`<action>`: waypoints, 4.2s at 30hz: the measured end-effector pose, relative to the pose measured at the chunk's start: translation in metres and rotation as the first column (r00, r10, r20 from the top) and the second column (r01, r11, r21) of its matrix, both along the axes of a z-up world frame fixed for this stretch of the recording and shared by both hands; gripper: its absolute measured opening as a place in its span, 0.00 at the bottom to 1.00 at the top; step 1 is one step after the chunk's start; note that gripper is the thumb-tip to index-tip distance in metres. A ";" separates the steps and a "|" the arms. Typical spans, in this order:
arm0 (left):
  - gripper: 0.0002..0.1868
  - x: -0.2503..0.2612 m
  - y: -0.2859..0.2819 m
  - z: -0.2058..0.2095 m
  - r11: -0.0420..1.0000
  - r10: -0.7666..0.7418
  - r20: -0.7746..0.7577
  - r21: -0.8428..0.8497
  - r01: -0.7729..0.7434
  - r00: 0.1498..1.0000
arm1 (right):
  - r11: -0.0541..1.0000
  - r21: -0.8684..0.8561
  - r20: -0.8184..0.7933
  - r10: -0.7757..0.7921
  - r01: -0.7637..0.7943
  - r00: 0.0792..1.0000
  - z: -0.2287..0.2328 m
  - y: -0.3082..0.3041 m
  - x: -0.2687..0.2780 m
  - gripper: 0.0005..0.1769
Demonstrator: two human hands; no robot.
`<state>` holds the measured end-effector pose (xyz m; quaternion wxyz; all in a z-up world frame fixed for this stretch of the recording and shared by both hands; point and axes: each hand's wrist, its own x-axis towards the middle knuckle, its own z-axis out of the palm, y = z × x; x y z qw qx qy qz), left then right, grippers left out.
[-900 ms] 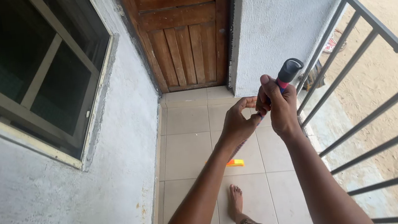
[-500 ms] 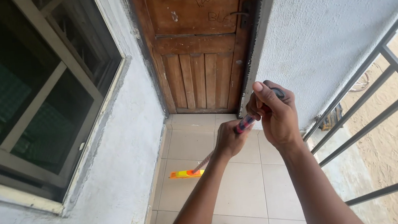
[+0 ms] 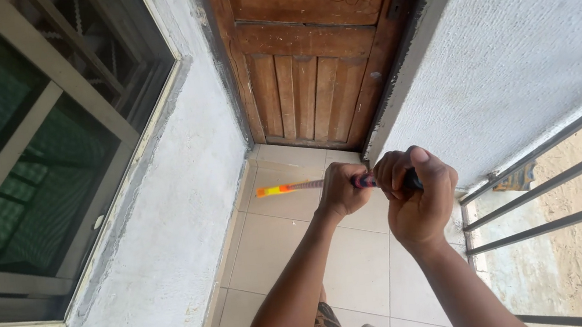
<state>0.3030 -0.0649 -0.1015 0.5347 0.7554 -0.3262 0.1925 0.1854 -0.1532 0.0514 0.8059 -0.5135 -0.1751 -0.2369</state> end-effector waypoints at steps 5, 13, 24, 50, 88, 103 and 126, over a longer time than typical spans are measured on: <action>0.12 0.059 0.003 -0.008 1.000 0.012 0.026 -0.012 -0.012 1.000 | 0.986 -0.019 0.054 -0.164 0.165 0.985 -0.013 0.018 0.053 0.27; 0.19 0.177 0.037 -0.034 0.999 0.031 0.024 -0.012 -0.031 0.999 | 0.993 0.036 0.044 -0.111 0.110 0.993 -0.065 0.044 0.173 0.25; 0.19 0.246 0.050 -0.061 0.983 0.156 -0.164 -0.067 -0.168 0.974 | 0.979 -0.203 -0.073 0.015 -0.030 0.997 -0.067 0.048 0.266 0.28; 0.06 0.261 0.025 -0.027 0.965 0.241 -0.074 -0.089 -0.247 0.968 | 0.997 -0.068 0.039 -0.039 0.042 0.998 -0.030 0.027 0.281 0.25; 0.18 0.210 -0.127 0.031 0.985 -0.146 -0.113 -0.106 0.134 0.983 | 0.860 -0.205 0.012 -0.475 0.467 0.880 0.036 -0.089 0.232 0.26; 0.09 0.223 -0.135 -0.032 0.991 -0.069 -0.107 -0.126 0.055 0.992 | 0.909 -0.277 -0.170 -0.366 0.312 0.915 -0.020 -0.100 0.244 0.24; 0.18 0.162 -0.177 0.015 0.956 -0.254 -0.066 -0.166 0.241 0.965 | 0.842 -0.154 -0.089 -0.533 0.517 0.842 0.042 -0.109 0.187 0.24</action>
